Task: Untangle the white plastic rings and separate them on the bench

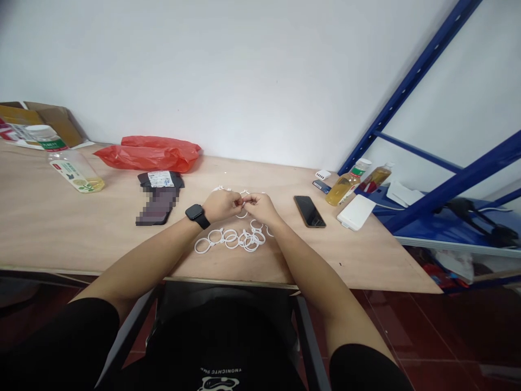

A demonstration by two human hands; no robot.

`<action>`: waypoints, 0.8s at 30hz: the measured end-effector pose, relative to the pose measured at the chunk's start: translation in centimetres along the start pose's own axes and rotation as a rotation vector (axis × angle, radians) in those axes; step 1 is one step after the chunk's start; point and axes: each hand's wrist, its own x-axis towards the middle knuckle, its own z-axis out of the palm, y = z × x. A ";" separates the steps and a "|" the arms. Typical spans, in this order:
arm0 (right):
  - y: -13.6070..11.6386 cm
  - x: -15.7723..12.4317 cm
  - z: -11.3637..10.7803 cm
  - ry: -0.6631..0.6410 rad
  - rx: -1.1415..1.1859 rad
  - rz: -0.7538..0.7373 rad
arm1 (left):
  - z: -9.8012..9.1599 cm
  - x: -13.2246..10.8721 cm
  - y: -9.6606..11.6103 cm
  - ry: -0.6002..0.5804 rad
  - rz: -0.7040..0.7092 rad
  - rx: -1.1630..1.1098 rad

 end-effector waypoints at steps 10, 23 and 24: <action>-0.4 0.4 0.7 0.051 0.016 -0.008 | -0.1 0.2 0.4 -0.006 -0.011 0.022; 0.3 -0.6 -4.2 -0.495 -0.290 0.092 | 0.2 0.1 -3.1 0.071 -0.242 0.127; 0.3 -0.7 -4.2 -0.507 -0.322 0.088 | 0.2 0.1 -3.0 0.079 -0.237 0.112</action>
